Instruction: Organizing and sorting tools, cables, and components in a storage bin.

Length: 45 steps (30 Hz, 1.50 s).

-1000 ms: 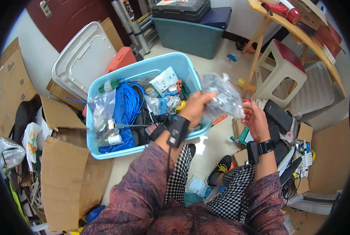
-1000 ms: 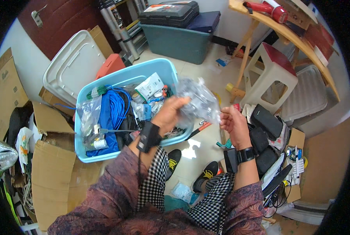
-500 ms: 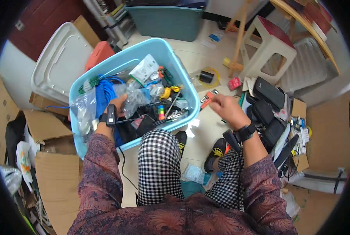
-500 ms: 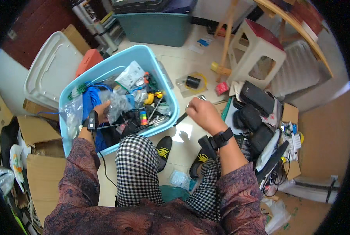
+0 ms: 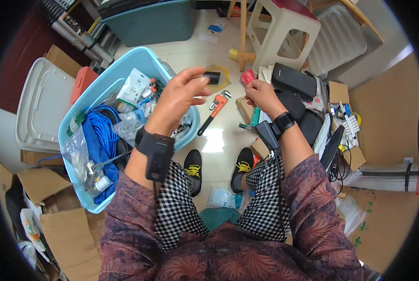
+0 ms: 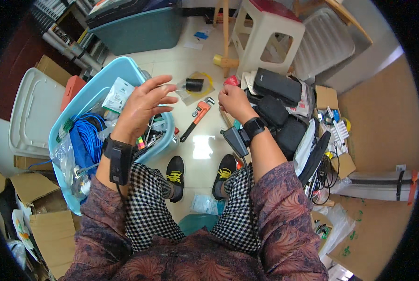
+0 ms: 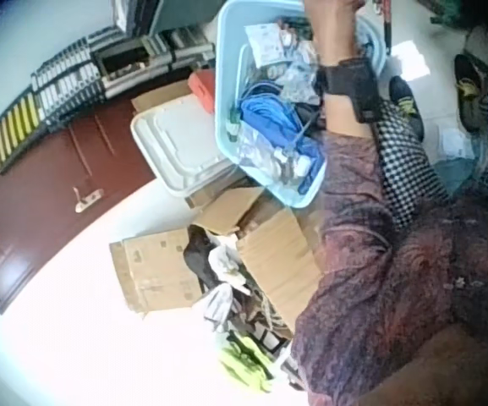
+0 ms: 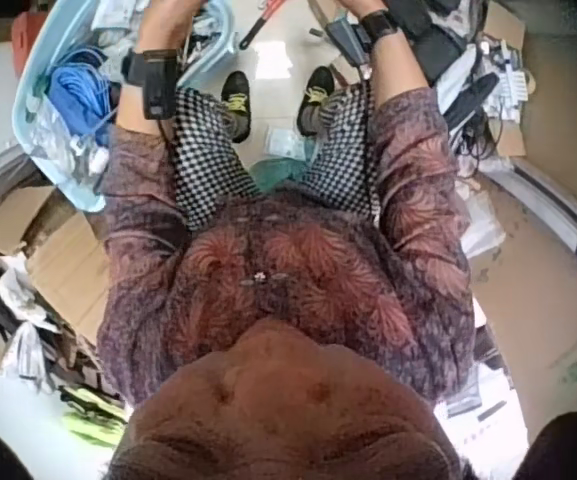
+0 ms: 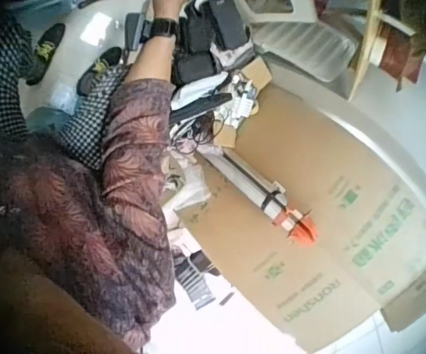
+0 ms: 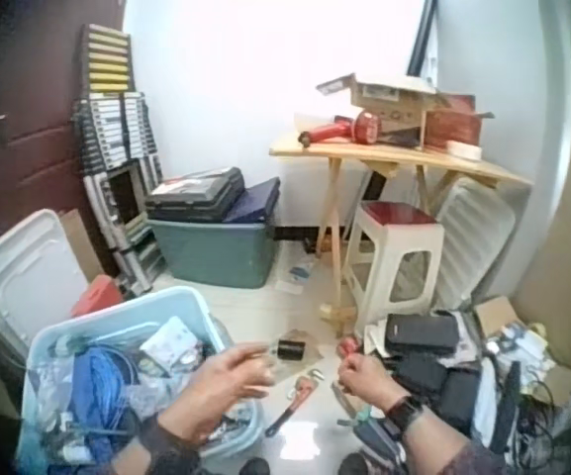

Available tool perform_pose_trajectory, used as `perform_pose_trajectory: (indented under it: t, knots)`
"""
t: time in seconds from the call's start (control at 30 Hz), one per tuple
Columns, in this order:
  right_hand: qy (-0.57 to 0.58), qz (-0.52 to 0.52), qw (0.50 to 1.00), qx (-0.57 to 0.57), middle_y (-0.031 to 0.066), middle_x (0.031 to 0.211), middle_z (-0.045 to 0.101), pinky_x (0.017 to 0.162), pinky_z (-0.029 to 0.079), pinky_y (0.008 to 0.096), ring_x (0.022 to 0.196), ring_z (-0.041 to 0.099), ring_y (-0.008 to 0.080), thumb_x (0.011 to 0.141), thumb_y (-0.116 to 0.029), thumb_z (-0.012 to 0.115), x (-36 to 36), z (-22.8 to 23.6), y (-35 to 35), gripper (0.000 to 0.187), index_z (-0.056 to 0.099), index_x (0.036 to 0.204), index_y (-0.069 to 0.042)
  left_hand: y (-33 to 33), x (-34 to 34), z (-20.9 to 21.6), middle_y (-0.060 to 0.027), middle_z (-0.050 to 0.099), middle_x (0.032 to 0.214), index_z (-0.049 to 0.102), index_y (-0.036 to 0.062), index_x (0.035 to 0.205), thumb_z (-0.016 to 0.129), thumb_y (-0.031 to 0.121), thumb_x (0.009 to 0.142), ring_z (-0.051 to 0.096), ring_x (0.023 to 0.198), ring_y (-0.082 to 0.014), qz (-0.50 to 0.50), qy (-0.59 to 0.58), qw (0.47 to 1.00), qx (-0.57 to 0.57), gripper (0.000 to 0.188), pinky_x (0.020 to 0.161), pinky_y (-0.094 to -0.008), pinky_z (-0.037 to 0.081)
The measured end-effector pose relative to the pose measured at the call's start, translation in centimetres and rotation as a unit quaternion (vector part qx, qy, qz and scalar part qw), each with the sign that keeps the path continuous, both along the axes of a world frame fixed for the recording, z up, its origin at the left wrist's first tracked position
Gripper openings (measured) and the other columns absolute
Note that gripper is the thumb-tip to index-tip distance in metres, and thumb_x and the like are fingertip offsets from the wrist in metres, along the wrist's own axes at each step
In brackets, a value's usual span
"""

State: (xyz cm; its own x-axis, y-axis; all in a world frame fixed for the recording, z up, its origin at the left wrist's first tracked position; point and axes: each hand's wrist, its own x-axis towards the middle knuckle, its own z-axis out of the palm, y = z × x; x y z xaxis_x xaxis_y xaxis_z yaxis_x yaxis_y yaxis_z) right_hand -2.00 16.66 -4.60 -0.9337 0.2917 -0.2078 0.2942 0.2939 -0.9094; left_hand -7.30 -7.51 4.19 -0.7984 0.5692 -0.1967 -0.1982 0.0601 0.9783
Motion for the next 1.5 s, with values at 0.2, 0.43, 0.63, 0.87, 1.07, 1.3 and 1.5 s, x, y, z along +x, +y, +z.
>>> perform_pose_trajectory:
  t: [0.2,0.43,0.63,0.87,1.07,1.3,1.5]
  knots:
    - [-0.067,0.097,0.989,0.084,0.0125,0.066,0.061,0.052,0.05,0.031,0.058,0.062,0.0188,0.079,-0.012,0.052,-0.4,-5.9,1.1,0.017,0.059,0.076,0.003,4.0,0.5,-2.9,-0.0125,0.06,0.108,0.046,-0.0005,0.125,0.055,0.025,0.089,0.062,0.088,-0.0178,0.047,-0.062,0.997,0.022,0.044,0.076,-0.0274,0.051]
    - [-0.132,0.225,0.913,0.315,0.0238,0.089,0.063,0.076,0.048,0.0442,0.085,0.061,0.0374,0.076,-0.009,0.049,-1.4,-12.9,-1.5,0.019,0.064,0.084,0.001,2.6,-2.3,-4.1,-0.0115,0.06,0.105,0.048,-0.0021,0.12,0.053,0.02,0.09,0.06,0.085,-0.0168,0.113,-0.045,0.992,-0.009,0.038,0.076,-0.0284,0.051]
    - [-0.184,0.197,0.928,0.258,0.0194,0.093,0.066,0.073,0.051,0.0416,0.087,0.065,0.0324,0.078,-0.009,0.05,-4.0,-20.7,-5.1,0.022,0.067,0.09,-0.001,3.2,-2.2,-3.6,-0.0119,0.06,0.107,0.048,-0.0025,0.121,0.05,0.021,0.091,0.06,0.087,-0.0174,0.098,-0.029,0.994,-0.034,0.038,0.079,-0.0291,0.05]
    - [-0.153,0.154,0.973,0.077,0.0185,0.094,0.062,0.084,0.047,0.0417,0.092,0.06,0.033,0.08,-0.014,0.055,-6.8,-26.5,-14.2,0.02,0.06,0.096,-0.001,2.9,-1.3,-2.6,-0.0132,0.06,0.107,0.047,-0.0042,0.121,0.051,0.02,0.091,0.06,0.083,-0.0163,0.138,-0.078,0.987,-0.026,0.039,0.077,-0.0279,0.049]
    - [-0.049,0.134,0.966,0.217,0.0153,0.101,0.06,0.09,0.043,0.0369,0.101,0.056,0.0293,0.083,-0.011,0.047,-7.3,-32.9,-15.7,0.022,0.058,0.101,-0.002,3.1,-0.6,-3.0,-0.0168,0.061,0.102,0.045,-0.0058,0.121,0.05,0.024,0.09,0.06,0.078,-0.0205,0.127,-0.087,0.987,0.039,0.044,0.071,-0.0325,0.051]
    - [-0.084,0.161,0.95,0.256,0.0155,0.093,0.063,0.082,0.048,0.0392,0.093,0.06,0.0304,0.077,-0.01,0.055,-6.9,-30.8,-14.8,0.019,0.059,0.094,-0.003,1.9,-0.6,-2.5,-0.0158,0.061,0.099,0.046,-0.0056,0.12,0.05,0.024,0.091,0.059,0.077,-0.0194,0.125,-0.091,0.987,0.046,0.041,0.071,-0.032,0.05]
    - [-0.192,0.069,0.956,0.211,0.0175,0.099,0.061,0.088,0.045,0.0398,0.099,0.057,0.0317,0.072,-0.015,0.061,-2.5,-29.6,-11.0,0.028,0.059,0.097,-0.002,1.7,-0.9,-2.6,-0.0146,0.061,0.099,0.049,-0.005,0.117,0.048,0.019,0.092,0.058,0.077,-0.0162,0.125,-0.113,0.985,0.044,0.034,0.072,-0.0297,0.05]
